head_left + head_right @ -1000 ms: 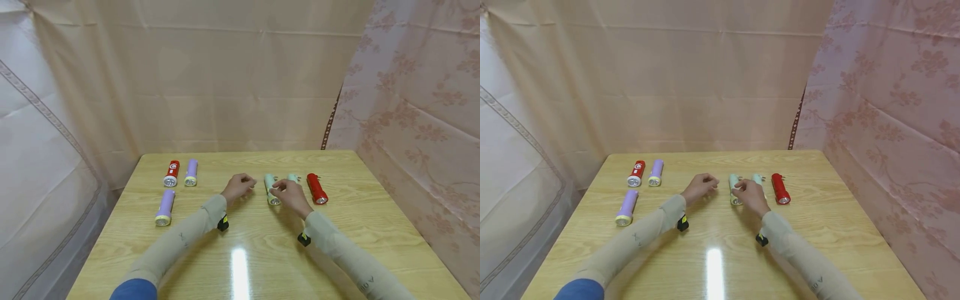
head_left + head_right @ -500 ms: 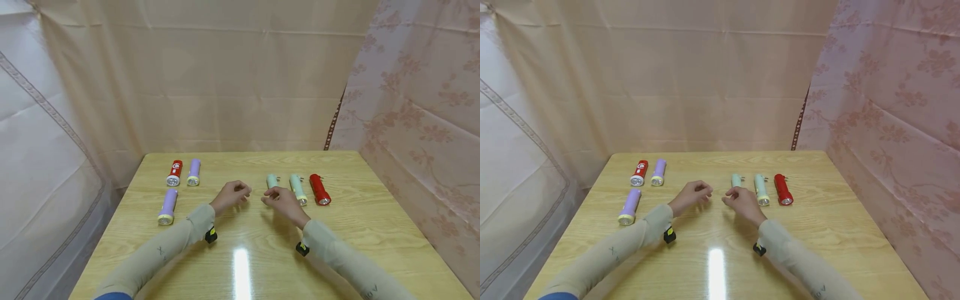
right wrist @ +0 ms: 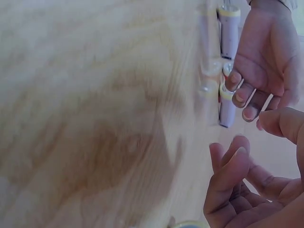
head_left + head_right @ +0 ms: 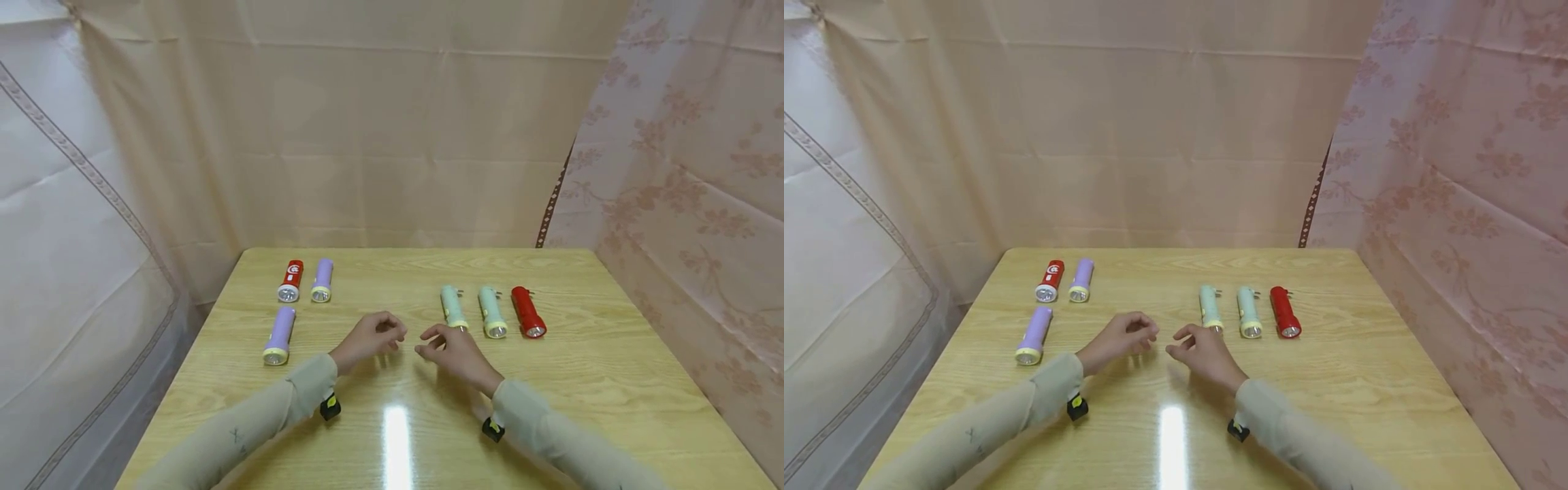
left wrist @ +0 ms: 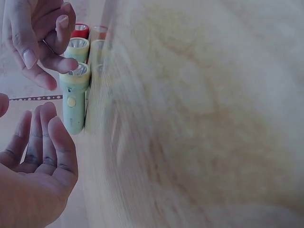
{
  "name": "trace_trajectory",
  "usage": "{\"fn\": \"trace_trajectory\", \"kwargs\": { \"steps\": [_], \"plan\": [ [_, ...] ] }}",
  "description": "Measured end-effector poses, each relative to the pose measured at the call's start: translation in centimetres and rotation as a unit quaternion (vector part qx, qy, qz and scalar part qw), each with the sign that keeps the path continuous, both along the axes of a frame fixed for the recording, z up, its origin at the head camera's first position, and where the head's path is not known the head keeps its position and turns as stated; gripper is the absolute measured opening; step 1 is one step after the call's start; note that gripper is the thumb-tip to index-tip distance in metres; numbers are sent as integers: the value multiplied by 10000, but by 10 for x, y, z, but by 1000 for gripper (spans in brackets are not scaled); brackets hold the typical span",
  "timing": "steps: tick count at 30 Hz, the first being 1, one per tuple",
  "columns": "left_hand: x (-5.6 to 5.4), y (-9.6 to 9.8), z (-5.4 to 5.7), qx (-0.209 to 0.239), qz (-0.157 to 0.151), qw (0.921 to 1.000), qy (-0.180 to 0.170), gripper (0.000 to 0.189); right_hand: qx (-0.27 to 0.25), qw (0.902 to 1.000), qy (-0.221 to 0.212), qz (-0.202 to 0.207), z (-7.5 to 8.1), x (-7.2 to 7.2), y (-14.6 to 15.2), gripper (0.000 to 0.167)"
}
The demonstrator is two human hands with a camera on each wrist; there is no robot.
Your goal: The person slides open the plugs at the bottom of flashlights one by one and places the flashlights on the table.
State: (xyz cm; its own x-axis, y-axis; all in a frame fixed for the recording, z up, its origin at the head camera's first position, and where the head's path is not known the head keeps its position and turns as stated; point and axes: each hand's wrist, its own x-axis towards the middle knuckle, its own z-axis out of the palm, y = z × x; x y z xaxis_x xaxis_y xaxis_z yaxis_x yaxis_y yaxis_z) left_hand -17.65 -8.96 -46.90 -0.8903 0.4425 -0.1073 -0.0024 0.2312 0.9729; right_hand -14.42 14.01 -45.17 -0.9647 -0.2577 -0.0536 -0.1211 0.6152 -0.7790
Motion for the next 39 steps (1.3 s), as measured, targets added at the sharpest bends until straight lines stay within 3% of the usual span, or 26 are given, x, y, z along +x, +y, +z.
{"fn": "trace_trajectory", "kwargs": {
  "steps": [11, 19, 29, 39],
  "plan": [
    [11, -8, 1, -34, -92, 9999, 32, 31, -76, 9993, -34, 371, -4, 6, -4, 34],
    [6, -16, 4, -44, 23, 9999, 143, 28, -85, 9993, -216, 300, -3, 3, -9, 31],
    [-28, -37, 16, 110, 739, 9972, 68, 34, 33, 9989, -387, 270, -1, -15, -19, 23],
    [-66, -70, 24, 228, 1566, 9874, 8, 35, -214, 9962, -759, 380, 9, -44, -55, 33]
  ]
}}
